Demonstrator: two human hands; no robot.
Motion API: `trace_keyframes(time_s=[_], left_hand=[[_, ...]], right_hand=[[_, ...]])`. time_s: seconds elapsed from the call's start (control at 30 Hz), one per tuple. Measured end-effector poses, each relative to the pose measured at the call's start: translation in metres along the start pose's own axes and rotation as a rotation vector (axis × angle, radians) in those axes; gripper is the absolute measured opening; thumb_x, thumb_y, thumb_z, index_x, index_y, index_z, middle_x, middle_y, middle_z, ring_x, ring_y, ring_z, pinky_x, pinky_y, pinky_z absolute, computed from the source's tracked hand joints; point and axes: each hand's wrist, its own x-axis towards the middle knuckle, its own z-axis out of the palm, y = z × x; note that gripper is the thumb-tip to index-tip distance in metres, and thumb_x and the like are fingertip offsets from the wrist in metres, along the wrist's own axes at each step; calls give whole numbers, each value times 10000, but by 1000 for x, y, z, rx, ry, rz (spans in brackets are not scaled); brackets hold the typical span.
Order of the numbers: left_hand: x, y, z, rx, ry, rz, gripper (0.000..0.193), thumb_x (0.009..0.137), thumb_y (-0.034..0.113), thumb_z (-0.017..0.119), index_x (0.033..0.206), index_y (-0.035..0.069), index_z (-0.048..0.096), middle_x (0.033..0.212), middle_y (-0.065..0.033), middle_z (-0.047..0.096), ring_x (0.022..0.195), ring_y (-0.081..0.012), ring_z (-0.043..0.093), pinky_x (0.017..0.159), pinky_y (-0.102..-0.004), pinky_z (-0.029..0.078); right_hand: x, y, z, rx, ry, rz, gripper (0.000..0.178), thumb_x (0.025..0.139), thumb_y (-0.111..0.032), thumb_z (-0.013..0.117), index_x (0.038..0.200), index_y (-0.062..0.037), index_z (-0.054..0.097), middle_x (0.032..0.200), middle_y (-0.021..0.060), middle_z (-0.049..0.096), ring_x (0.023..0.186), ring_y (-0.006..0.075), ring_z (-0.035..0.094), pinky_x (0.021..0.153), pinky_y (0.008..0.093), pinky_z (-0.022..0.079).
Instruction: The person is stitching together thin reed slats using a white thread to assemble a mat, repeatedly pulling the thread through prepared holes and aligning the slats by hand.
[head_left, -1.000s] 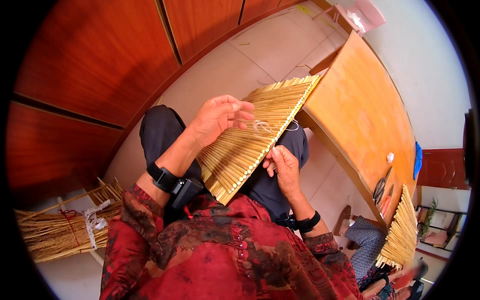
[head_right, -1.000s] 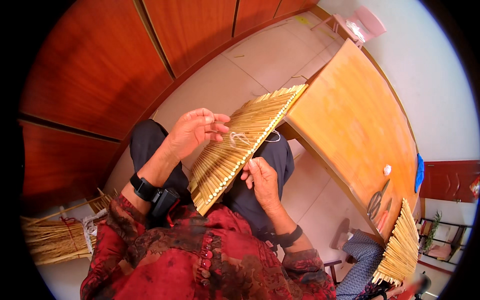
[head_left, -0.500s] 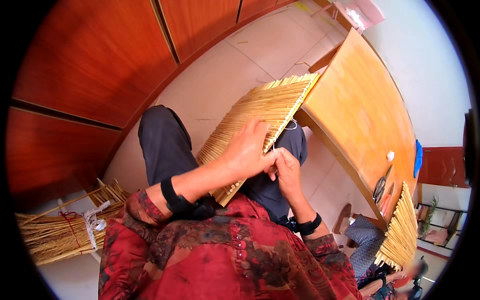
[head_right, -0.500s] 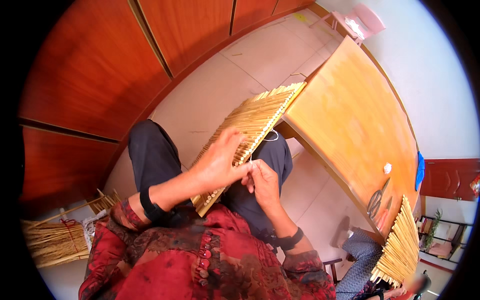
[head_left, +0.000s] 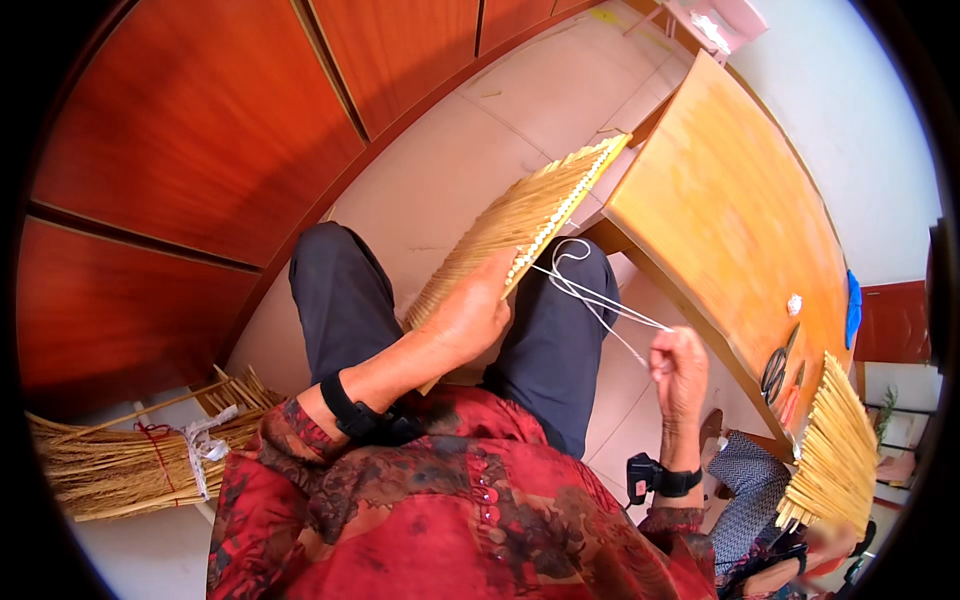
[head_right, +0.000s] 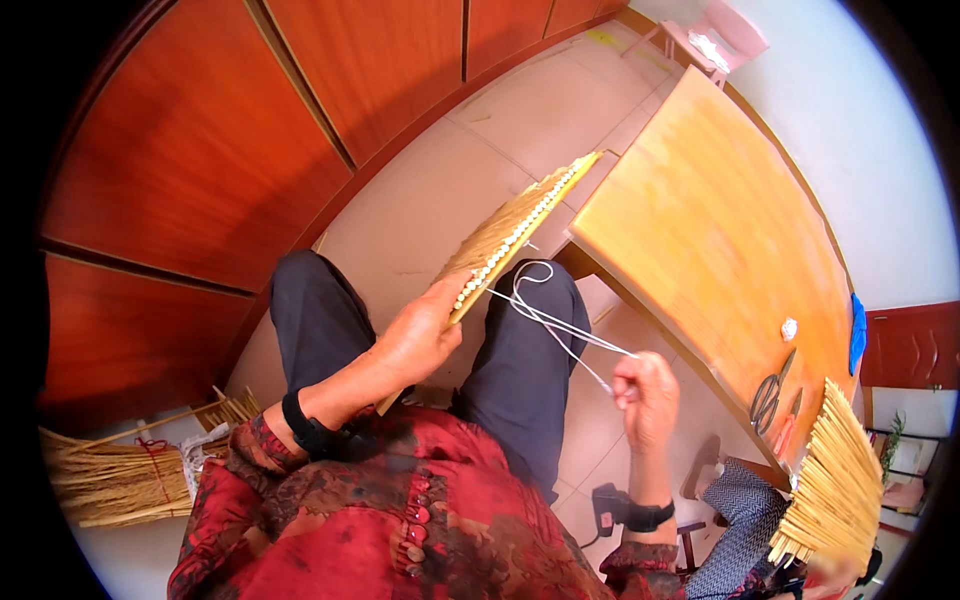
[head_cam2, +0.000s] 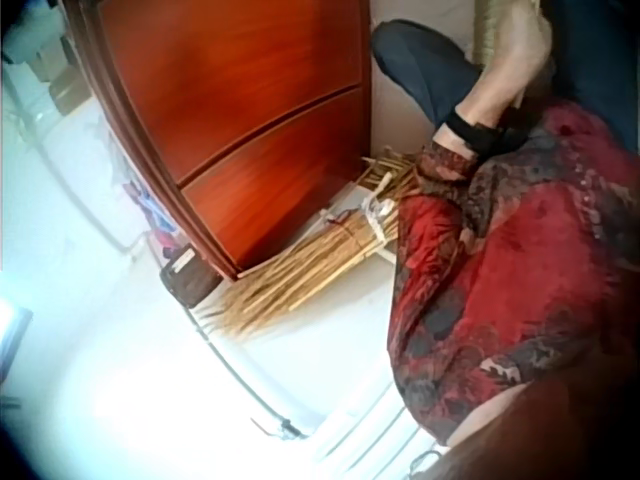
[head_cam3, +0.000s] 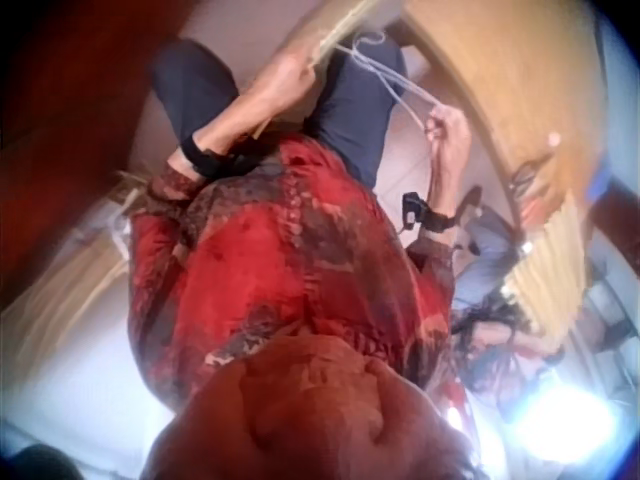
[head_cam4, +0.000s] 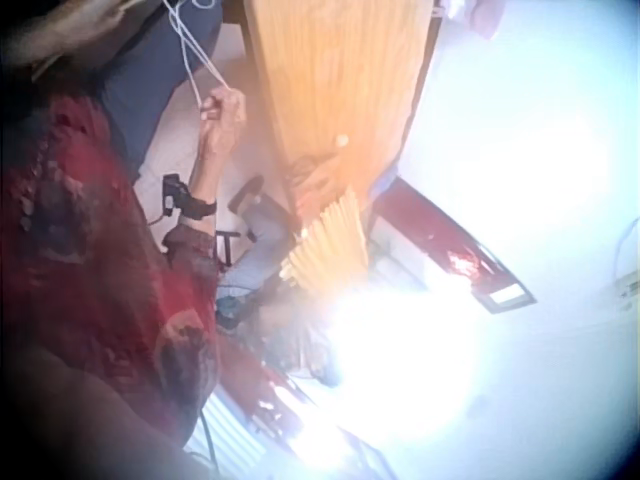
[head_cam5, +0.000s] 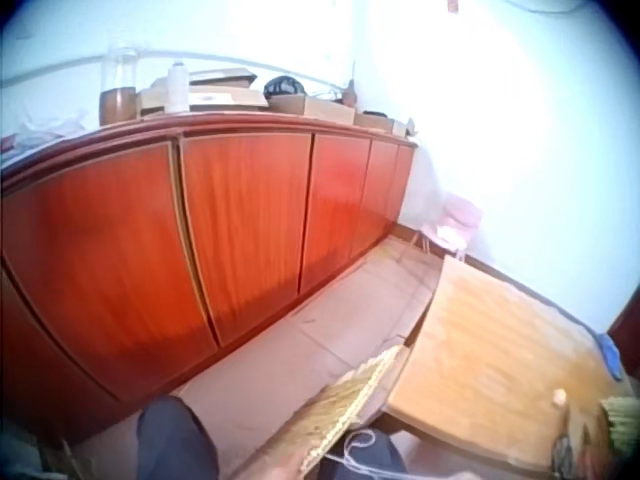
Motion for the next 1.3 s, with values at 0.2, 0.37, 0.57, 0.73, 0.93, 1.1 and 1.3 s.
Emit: trace_keyframes(time_s=[0.2, 0.37, 0.57, 0.73, 0.93, 1.1, 1.3], left_hand=[[2, 3, 8, -8, -18, 32, 581, 766, -5, 521, 1321, 14, 349, 1217, -264, 496, 1094, -434, 507, 913, -442, 431], [20, 23, -6, 216, -94, -73, 468, 764, 21, 542, 1207, -10, 394, 1135, -270, 532, 1041, -439, 526, 863, -476, 436], [39, 15, 15, 370, -29, -72, 377, 735, 29, 563, 1087, -7, 433, 995, -260, 584, 942, -443, 562, 794, -496, 447], [56, 13, 12, 357, 1, -59, 312, 745, 28, 555, 1039, -20, 463, 881, -276, 607, 864, -464, 577, 762, -517, 450], [51, 8, 6, 287, 31, -188, 355, 766, 51, 523, 1116, 0, 492, 875, -296, 608, 878, -466, 578, 774, -505, 453], [49, 16, 0, 320, -22, -185, 372, 773, 62, 509, 1141, 13, 506, 924, -302, 605, 924, -462, 572, 793, -489, 453], [45, 11, -3, 337, -36, -145, 407, 757, 73, 549, 1158, 13, 512, 951, -274, 615, 936, -421, 590, 802, -452, 459]], right_hand=[[-15, 13, 5, 311, 61, -176, 222, 976, -215, 482, 836, -43, 501, 944, 126, 586, 837, 212, 602, 704, 311, 510], [12, 1, 44, 492, 76, -391, 239, 982, -225, 451, 806, -63, 465, 1151, 195, 587, 1072, 373, 570, 942, 482, 441], [17, -26, 105, 654, -160, -411, 248, 983, -227, 441, 801, -61, 469, 735, 86, 525, 640, 229, 536, 790, 450, 488], [-6, -17, 130, 577, -177, -79, 261, 986, -219, 467, 819, -29, 527, 742, 60, 543, 600, 94, 433, 601, 244, 421], [-4, -25, 110, 474, -170, -76, 253, 986, -217, 470, 827, -39, 554, 775, 44, 568, 634, 86, 462, 630, 218, 417], [-13, -25, 104, 341, -160, -132, 266, 988, -227, 471, 818, -35, 545, 774, 27, 552, 679, 79, 475, 635, 214, 401], [-21, -22, 98, 273, -161, -163, 274, 994, -215, 452, 807, -36, 540, 780, 22, 541, 698, 80, 473, 651, 212, 396]])
